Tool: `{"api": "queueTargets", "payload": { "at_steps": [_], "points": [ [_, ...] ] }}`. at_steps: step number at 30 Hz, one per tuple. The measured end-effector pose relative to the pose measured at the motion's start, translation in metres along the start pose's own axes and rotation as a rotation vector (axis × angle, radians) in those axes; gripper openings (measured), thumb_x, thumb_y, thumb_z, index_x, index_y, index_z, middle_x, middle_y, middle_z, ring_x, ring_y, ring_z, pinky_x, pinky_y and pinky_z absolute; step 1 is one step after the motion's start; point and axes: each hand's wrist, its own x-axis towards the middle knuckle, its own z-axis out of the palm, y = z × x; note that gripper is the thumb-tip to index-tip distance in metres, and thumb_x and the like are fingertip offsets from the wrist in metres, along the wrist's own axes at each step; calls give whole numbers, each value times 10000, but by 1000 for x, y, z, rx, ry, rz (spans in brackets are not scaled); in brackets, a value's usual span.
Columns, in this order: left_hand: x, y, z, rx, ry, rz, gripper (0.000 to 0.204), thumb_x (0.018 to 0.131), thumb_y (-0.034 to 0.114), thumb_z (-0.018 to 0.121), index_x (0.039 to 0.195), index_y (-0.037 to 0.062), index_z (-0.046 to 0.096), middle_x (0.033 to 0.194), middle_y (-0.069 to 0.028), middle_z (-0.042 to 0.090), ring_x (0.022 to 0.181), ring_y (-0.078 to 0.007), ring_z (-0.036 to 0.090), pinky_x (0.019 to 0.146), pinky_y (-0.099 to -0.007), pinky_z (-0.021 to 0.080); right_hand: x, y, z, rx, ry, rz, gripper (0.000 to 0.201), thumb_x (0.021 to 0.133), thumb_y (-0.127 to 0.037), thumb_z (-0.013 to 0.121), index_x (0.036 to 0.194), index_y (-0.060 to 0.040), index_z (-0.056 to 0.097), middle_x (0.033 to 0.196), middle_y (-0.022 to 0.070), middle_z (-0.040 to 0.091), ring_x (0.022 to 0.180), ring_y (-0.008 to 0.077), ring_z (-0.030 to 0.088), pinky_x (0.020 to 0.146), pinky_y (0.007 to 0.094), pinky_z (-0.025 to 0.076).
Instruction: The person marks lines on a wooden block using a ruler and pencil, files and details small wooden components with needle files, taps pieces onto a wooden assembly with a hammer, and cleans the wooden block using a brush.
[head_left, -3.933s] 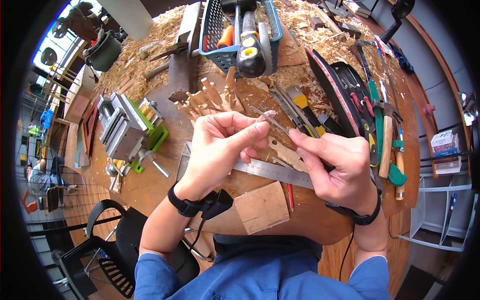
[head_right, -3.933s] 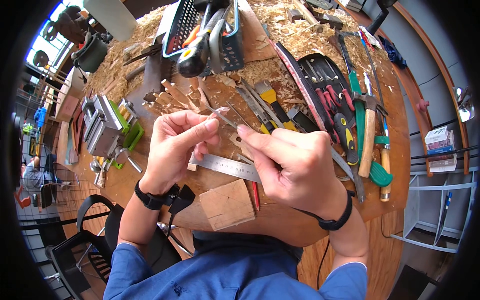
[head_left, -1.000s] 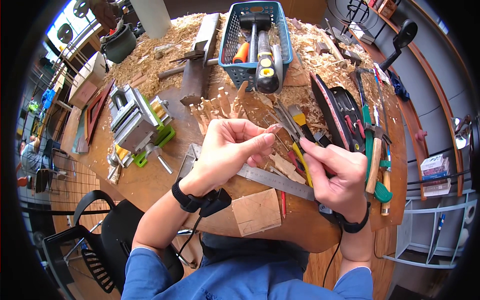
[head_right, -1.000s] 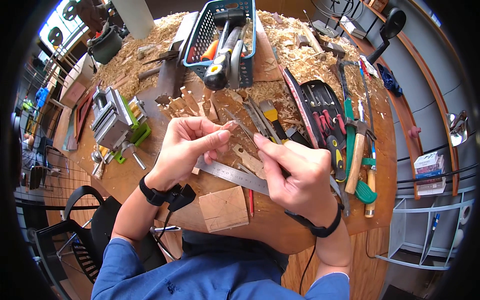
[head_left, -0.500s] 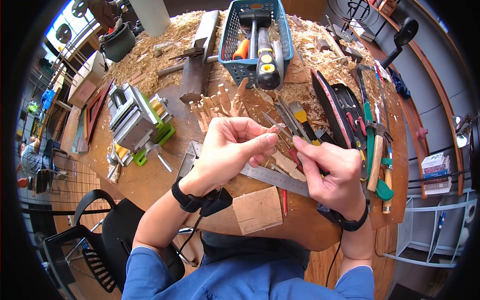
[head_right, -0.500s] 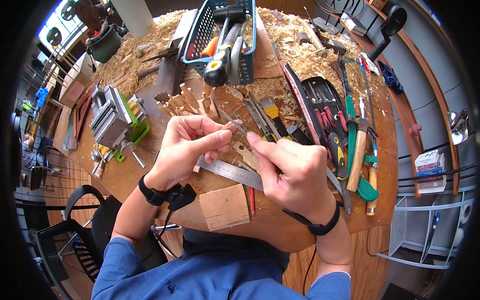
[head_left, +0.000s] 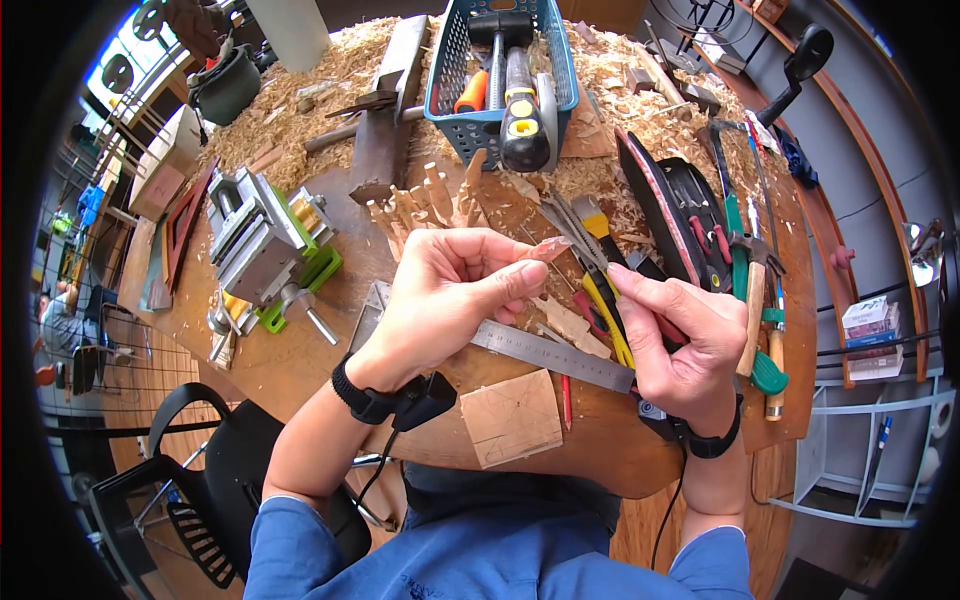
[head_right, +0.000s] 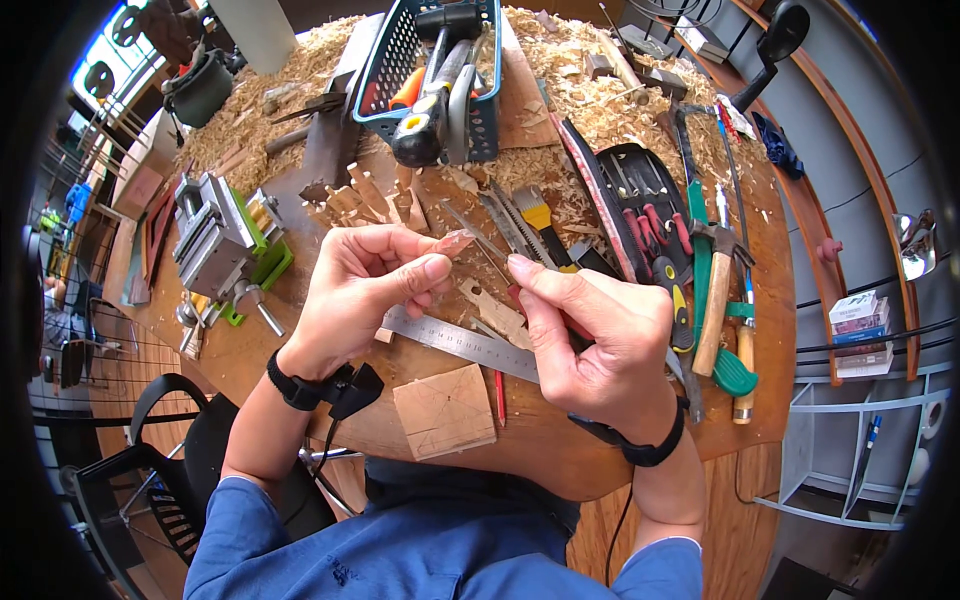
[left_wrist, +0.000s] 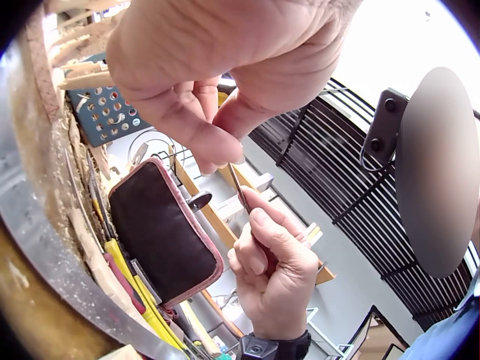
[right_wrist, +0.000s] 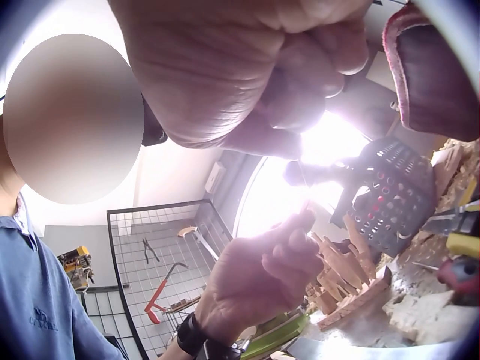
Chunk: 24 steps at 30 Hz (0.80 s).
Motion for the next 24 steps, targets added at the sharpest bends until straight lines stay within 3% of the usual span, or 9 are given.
{"api": "queueTargets", "payload": {
  "at_steps": [11,16,22,24],
  "points": [
    [1,0,-1,7,10,-2,195,943,126,799,1085,-4,772,832,-48,751,693,-61,660,635,-205,537,-1,0,-5,-16,-40,-43,299,794,112,711,1055,-14,787,588,92,588,452,188,551,449,311,408],
    [1,-4,0,98,26,88,184,930,115,813,1049,-23,789,804,-16,740,669,-36,632,608,-198,524,-2,3,0,-75,-87,-56,301,788,110,715,1047,-22,791,595,95,586,456,208,555,452,321,414],
    [2,-10,-1,67,38,163,142,895,48,827,995,-45,790,786,-16,725,679,-37,629,610,-198,518,-3,10,4,-44,92,-22,280,802,95,731,1057,-6,787,597,104,592,459,186,556,457,314,407],
    [2,-10,-1,115,71,206,130,868,8,836,980,-41,788,794,-29,723,679,-52,635,604,-206,509,-1,1,-2,-19,30,-15,287,795,98,727,1053,-9,789,592,100,585,454,187,549,453,314,402]
  ]
}}
